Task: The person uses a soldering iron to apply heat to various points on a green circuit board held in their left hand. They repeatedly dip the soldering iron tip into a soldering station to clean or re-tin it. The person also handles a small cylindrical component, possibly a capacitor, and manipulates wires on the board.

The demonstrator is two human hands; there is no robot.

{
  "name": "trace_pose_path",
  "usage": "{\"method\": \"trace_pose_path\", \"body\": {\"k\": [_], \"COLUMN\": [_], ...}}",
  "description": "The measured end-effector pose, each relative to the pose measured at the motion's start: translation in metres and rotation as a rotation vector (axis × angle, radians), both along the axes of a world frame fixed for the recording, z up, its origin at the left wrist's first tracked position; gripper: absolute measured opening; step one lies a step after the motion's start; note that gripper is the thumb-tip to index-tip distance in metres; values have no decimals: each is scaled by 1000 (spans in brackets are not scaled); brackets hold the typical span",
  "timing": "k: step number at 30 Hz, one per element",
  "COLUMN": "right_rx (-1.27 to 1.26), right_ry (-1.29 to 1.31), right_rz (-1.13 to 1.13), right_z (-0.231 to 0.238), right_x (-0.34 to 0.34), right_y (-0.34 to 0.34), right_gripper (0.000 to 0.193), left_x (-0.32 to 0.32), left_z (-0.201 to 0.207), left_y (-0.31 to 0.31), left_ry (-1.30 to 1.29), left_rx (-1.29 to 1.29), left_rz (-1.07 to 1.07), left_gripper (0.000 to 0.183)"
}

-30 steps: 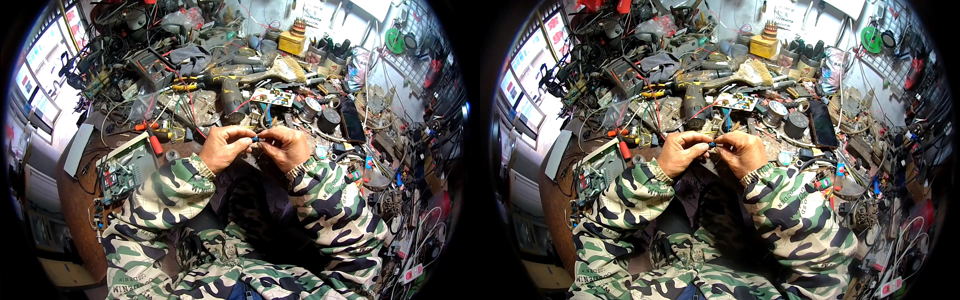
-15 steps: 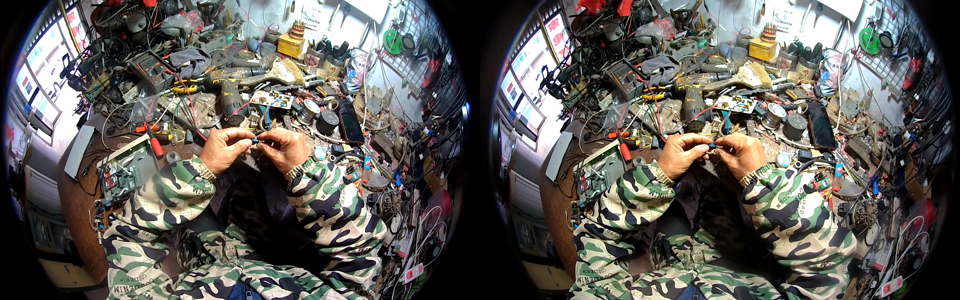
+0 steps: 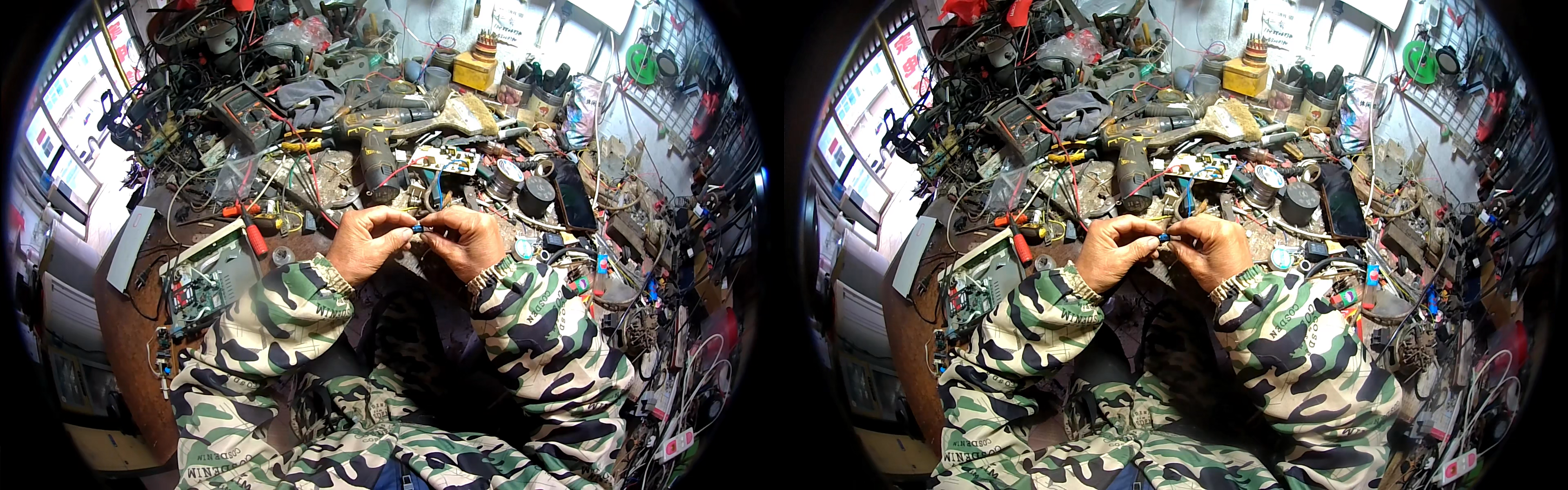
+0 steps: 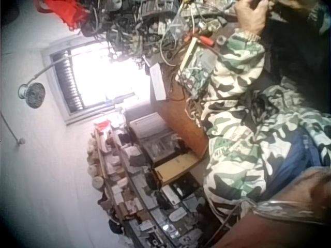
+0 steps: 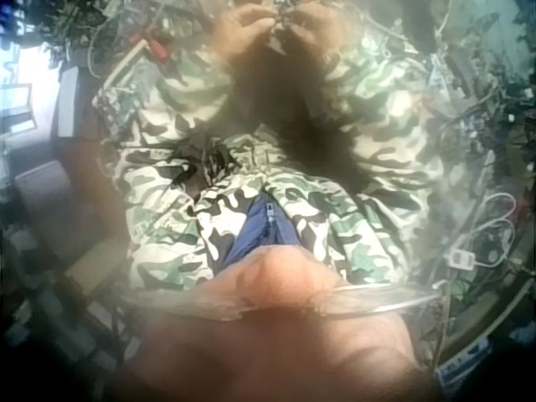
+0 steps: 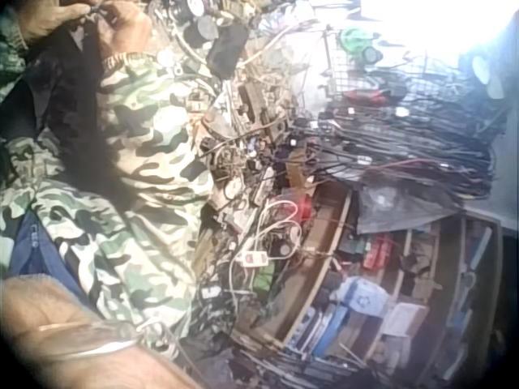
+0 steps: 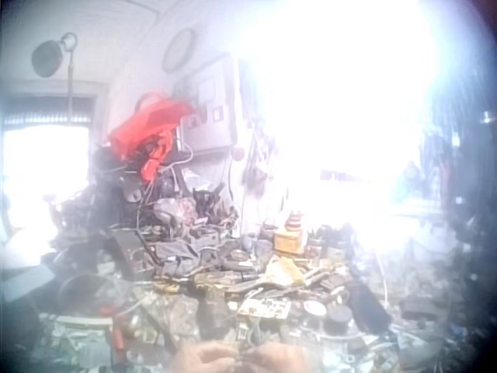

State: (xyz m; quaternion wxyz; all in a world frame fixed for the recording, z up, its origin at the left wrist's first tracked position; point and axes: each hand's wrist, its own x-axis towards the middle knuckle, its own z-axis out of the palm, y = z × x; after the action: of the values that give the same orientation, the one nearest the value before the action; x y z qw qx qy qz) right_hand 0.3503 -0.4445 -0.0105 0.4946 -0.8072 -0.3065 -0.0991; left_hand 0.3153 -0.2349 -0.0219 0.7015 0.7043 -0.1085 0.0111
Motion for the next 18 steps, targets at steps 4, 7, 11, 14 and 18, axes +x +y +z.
{"method": "trace_pose_path", "body": {"k": [4,7,11,14,18], "right_rx": [30,30,8,-60,32], "right_ry": [-17,-57,-147,-234,-282], "right_rz": [18,16,20,-25,-25], "right_z": [0,0,-1,-3,2], "right_x": [0,-1,-3,-3,-3], "right_y": [1,1,1,1,2], "right_gripper": [21,21,20,18,14], "left_x": [-1,1,1,1,1], "left_z": [-1,-3,-2,2,14], "left_y": [1,0,0,-1,-10], "left_ry": [-3,-35,-9,8,-82], "left_rx": [13,-36,-1,41,5], "left_rz": [-14,-53,-57,-71,-132], "left_gripper": [21,30,36,39,39]}}
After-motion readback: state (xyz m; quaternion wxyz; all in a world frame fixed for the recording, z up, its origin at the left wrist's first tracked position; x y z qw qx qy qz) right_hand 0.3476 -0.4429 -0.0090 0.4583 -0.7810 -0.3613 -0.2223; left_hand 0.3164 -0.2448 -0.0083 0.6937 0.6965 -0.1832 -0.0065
